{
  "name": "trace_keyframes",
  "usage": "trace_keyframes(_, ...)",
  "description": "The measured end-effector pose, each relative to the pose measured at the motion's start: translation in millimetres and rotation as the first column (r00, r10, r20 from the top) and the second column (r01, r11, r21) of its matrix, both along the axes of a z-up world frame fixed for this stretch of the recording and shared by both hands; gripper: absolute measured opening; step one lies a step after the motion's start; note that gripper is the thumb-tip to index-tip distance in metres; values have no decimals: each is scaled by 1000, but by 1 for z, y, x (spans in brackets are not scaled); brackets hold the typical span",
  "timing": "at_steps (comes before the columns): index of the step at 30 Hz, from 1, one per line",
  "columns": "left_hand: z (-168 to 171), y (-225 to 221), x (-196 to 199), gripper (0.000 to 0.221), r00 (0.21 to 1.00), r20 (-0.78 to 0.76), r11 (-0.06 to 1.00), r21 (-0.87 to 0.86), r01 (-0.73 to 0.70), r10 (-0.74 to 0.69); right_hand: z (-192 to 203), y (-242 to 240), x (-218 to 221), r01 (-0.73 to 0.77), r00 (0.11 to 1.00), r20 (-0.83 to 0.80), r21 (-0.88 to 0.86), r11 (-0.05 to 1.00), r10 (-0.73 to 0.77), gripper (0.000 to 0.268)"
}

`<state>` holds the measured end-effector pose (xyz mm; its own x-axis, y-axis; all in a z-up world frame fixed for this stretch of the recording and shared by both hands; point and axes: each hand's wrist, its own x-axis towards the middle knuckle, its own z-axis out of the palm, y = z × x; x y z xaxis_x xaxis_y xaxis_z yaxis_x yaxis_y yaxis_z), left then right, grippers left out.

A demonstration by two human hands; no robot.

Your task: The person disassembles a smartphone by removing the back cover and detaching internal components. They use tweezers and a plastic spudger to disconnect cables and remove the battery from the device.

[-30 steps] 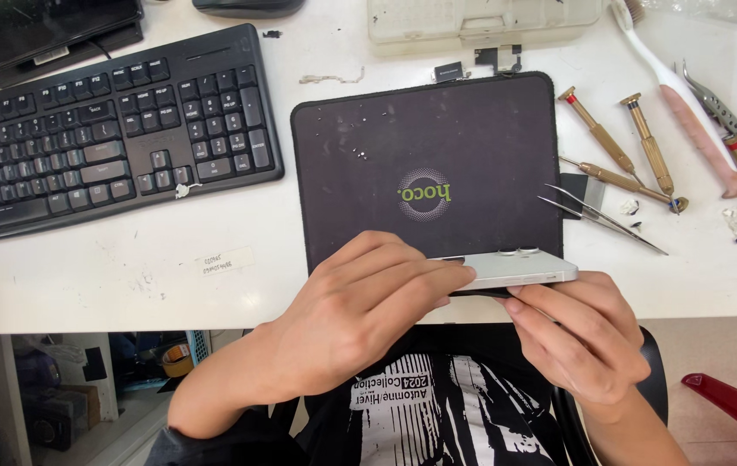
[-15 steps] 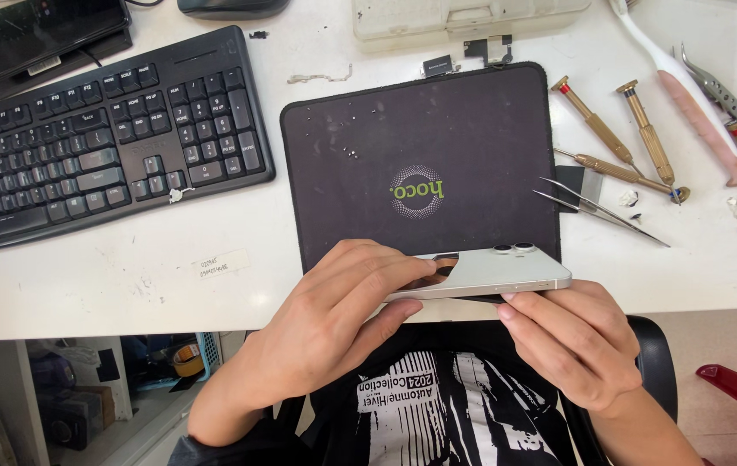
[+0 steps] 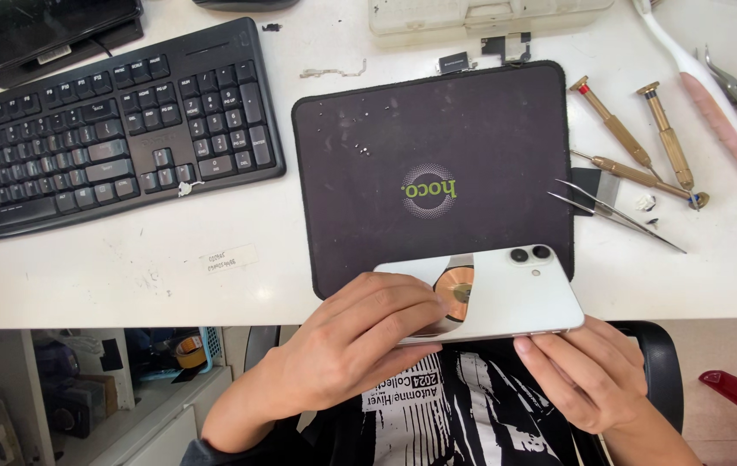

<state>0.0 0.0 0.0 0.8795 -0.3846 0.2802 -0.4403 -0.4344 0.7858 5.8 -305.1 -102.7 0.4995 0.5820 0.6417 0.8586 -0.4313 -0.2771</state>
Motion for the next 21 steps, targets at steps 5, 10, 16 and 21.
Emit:
trace_keyframes(5,-5,1,-5,49,999,-44,1000,-25,-9,8,-15,-8,-14,81,996,30,-12,997,-81,27)
trace_keyframes(10,-4,1,-3,47,1000,-23,1000,-12,-7,6,-20,-13,-16,118,991,65,-16,993,-117,27)
trace_keyframes(16,0,4,3,35,1000,7,1000,2,13,-13,-5,-3,-6,159,983,92,-6,987,-158,31)
trace_keyframes(21,-4,1,19,25,995,-60,994,-78,-82,77,25,18,31,178,984,32,-13,984,-178,30)
